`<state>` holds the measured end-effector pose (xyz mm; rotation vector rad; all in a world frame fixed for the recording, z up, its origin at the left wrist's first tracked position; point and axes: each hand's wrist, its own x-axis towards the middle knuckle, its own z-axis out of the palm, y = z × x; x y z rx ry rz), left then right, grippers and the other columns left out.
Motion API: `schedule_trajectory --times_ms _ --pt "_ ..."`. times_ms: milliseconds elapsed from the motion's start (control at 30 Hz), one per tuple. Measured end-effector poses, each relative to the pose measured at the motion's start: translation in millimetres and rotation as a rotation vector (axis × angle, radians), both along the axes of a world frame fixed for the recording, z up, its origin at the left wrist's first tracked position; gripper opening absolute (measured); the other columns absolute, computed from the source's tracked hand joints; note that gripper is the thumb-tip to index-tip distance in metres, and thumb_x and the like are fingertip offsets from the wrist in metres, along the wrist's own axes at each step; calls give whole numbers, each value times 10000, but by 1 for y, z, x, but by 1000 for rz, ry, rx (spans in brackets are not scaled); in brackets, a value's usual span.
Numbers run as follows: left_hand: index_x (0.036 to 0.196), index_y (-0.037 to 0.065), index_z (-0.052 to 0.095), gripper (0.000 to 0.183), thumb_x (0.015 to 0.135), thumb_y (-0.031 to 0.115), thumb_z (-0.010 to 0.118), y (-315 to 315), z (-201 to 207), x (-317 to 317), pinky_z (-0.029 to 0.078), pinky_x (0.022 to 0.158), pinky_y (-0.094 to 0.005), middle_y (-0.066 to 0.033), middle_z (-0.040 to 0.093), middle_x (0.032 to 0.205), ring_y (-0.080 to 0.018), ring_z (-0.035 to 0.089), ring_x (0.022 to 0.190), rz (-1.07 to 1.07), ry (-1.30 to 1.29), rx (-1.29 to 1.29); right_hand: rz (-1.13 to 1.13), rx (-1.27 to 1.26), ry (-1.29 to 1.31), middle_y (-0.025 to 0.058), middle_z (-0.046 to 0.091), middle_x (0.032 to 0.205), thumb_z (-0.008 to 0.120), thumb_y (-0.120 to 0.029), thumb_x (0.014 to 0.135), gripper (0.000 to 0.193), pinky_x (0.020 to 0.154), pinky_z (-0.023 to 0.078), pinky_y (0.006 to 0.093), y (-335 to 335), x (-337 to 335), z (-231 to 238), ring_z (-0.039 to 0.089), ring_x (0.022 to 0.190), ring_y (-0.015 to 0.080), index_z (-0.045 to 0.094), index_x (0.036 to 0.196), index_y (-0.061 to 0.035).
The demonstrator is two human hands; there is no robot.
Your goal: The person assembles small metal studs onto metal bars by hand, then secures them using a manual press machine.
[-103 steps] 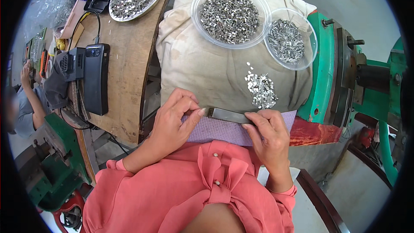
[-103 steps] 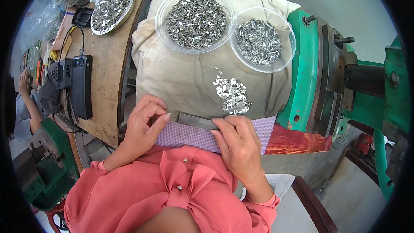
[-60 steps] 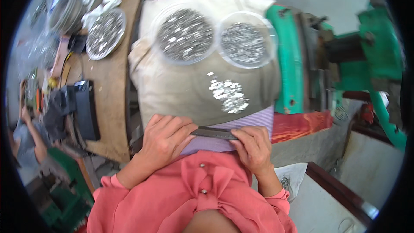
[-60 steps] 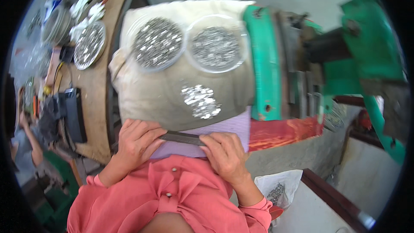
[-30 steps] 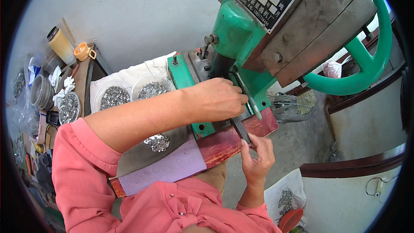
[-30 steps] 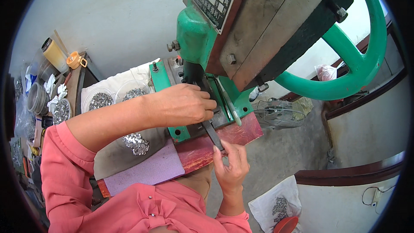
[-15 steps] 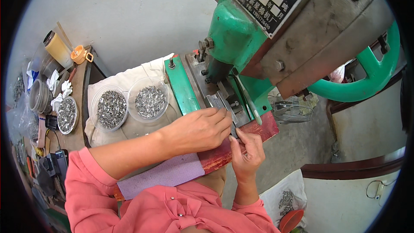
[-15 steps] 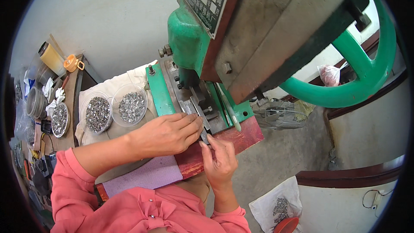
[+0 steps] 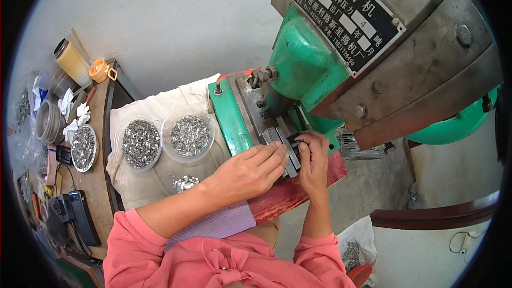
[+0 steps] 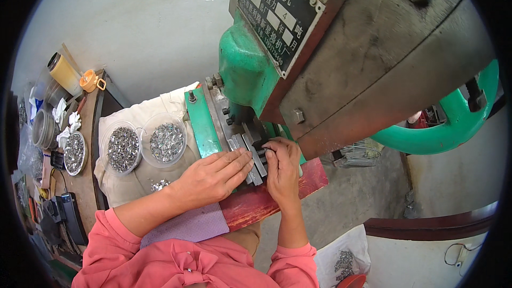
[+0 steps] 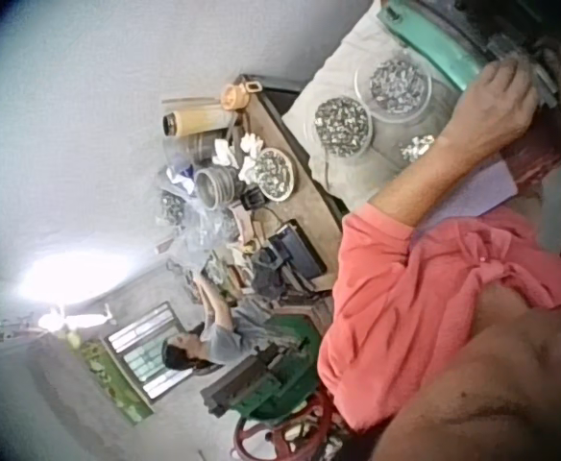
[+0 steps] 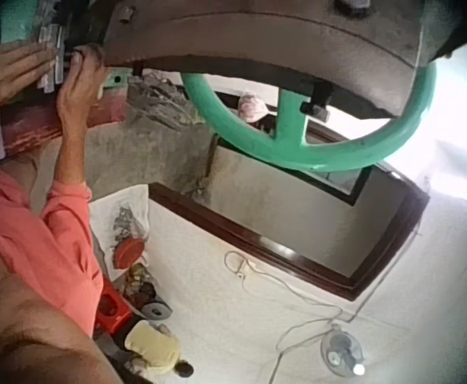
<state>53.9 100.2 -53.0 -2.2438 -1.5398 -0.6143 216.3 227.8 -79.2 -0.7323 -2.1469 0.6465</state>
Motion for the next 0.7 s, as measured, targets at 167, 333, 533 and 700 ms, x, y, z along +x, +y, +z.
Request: schedule_trajectory --times_ms 167,333,533,700 --pt "1192 -23 635 417 807 134 600 0 -2 0 519 957 -364 -143 639 1249 -260 634 1168 2 -16 18 33 -49 -114 139 606 1041 534 -133 994 153 989 349 415 13 -5 5 536 1020 311 633 972 -19" --pt "1136 -37 648 383 805 149 598 1 -4 1 503 977 -354 -153 647 1220 -269 618 1181 14 -49 34 121 -97 -55 123 605 1040 511 -163 1000 203 990 321 408 12 -2 6 489 1048 299 615 902 -20" --pt "1143 -34 648 388 805 149 595 1 -9 2 503 974 -355 -143 647 1215 -262 617 1182 29 -71 51 141 -176 -114 118 605 1054 529 -200 1004 229 1011 302 405 17 -2 6 457 1067 292 632 900 -24" --pt "1198 5 643 397 821 123 602 -1 -12 6 507 956 -348 -109 644 1266 -238 616 1207 52 -108 43 156 -178 -90 108 611 1041 547 -216 999 239 987 311 404 18 -2 6 456 1048 289 640 892 -24"
